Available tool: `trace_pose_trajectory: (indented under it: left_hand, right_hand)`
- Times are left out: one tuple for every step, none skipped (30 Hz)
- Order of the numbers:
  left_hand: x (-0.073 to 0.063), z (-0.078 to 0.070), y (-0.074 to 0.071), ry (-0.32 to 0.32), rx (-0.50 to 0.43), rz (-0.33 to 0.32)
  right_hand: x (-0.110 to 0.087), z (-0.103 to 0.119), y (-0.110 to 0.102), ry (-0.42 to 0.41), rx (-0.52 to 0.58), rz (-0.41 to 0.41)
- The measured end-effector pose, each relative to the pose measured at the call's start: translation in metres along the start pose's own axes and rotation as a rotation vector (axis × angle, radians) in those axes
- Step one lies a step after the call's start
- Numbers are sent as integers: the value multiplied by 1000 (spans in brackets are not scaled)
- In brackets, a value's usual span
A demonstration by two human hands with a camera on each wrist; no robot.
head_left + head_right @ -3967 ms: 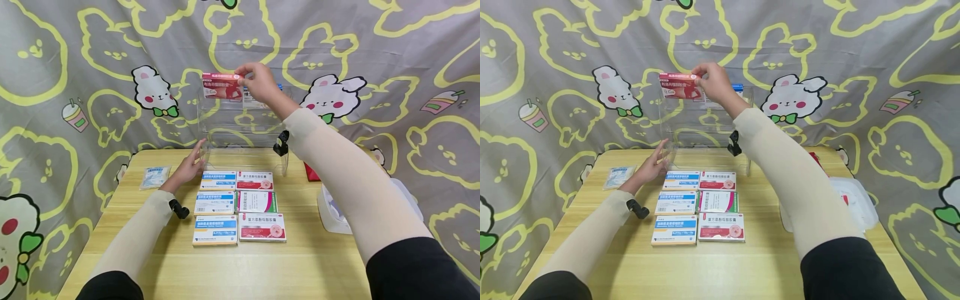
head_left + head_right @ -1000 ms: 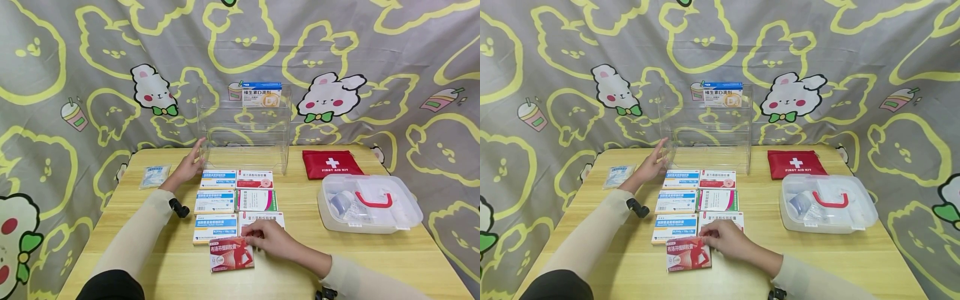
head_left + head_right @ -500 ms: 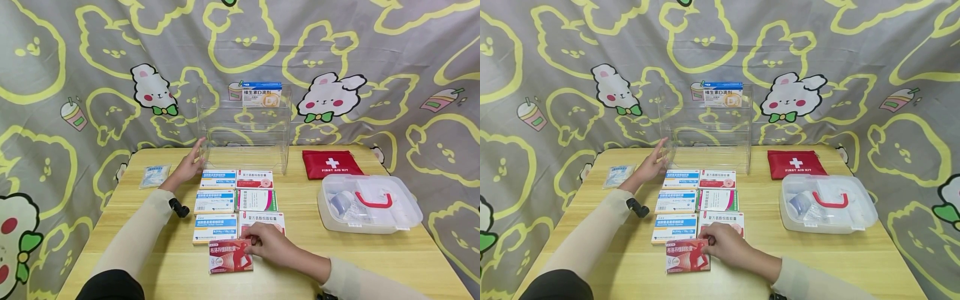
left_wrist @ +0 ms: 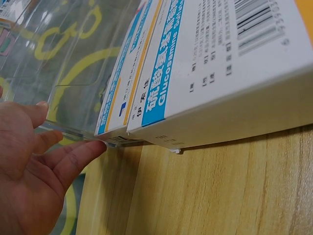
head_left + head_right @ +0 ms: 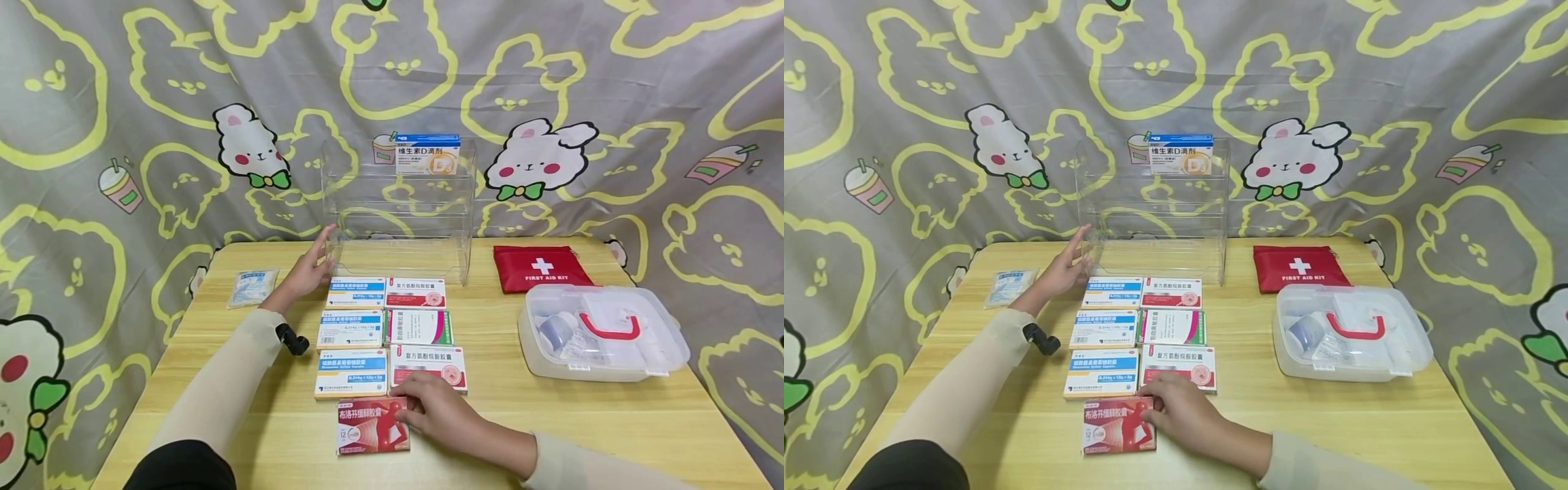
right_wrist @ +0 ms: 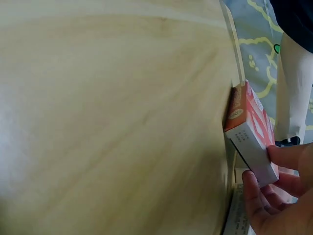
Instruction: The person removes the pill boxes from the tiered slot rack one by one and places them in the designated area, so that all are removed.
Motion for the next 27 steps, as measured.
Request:
trace_pose_trajectory:
  left_hand:
    - [0, 0, 0, 0, -2, -1]
    - [0, 0, 0, -1, -4, -1]
    - [0, 1, 0, -2, -5, -1]
    - [0, 1, 0, -3, -6, 0]
    - [0, 1, 0, -4, -8, 1]
    - [0, 1, 0, -5, -7, 1]
    - [0, 1, 0, -5, -6, 2]
    - [0, 1, 0, -5, -5, 2]
    - [0, 1, 0, -5, -4, 2]
    - [0, 1, 0, -6, -4, 2]
    - [0, 1, 0, -5, -4, 2]
    - [0, 1, 0, -6, -4, 1]
    - [0, 1, 0, -6, -3, 1]
    - [0, 1, 0, -7, -3, 1]
    - [0, 1, 0, -8, 0, 0]
    - [0, 1, 0, -8, 2, -2]
    - [0, 1, 0, -9, 5, -3]
    - [0, 1, 0, -10, 8, -4]
    - [0, 1, 0, -9, 12, -5]
    - [0, 1, 0, -8, 13, -6]
    - [0, 1, 0, -8, 15, -6]
    - [0, 0, 0, -6, 14, -6]
    - [0, 0, 0, -6, 12, -5]
    - [0, 0, 0, -5, 12, -4]
    - [0, -1, 0, -4, 11, -3]
    - [0, -1, 0, -5, 10, -1]
    - [0, -1, 1, -6, 10, -1]
  right_hand:
    - [0, 0, 1, 3, 18, -4]
    - [-1, -1, 2, 8, 35, -7]
    - [-1, -1, 3, 14, 51, -8]
    - [-1, -2, 4, 19, 64, -9]
    - [-2, -3, 5, 23, 73, -9]
    - [-2, -4, 6, 27, 81, -9]
    - [-2, -4, 7, 27, 82, -11]
    - [-2, -5, 8, 25, 80, -14]
    - [-2, -6, 9, 19, 75, -19]
    - [-2, -6, 10, 13, 69, -25]
    - [-2, -7, 10, 6, 63, -32]
    - [-2, -7, 10, -2, 59, -38]
    - [-2, -7, 11, -7, 58, -43]
    - [-2, -8, 11, -8, 59, -46]
    - [-2, -8, 11, -8, 61, -48]
    - [-2, -8, 11, -7, 62, -49]
    - [-1, -8, 11, -6, 62, -50]
    - [-1, -8, 12, -5, 61, -51]
    - [-1, -8, 12, -2, 59, -51]
    - [0, -8, 12, 0, 53, -51]
    - [0, -8, 12, 1, 45, -51]
    - [0, -8, 13, 1, 37, -50]
    - [0, -8, 13, 2, 29, -50]
    - [0, -8, 13, 3, 20, -50]
    - [0, -9, 13, 1, 10, -50]
    - [0, -8, 13, -1, 3, -51]
    - [-1, -8, 13, -3, -2, -52]
Point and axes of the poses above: each hand's wrist, its own x-axis towards the middle knuckle, its own y-axis out of the palm, z = x × y, the point moved 2 cm from there along x, towards the middle knuckle
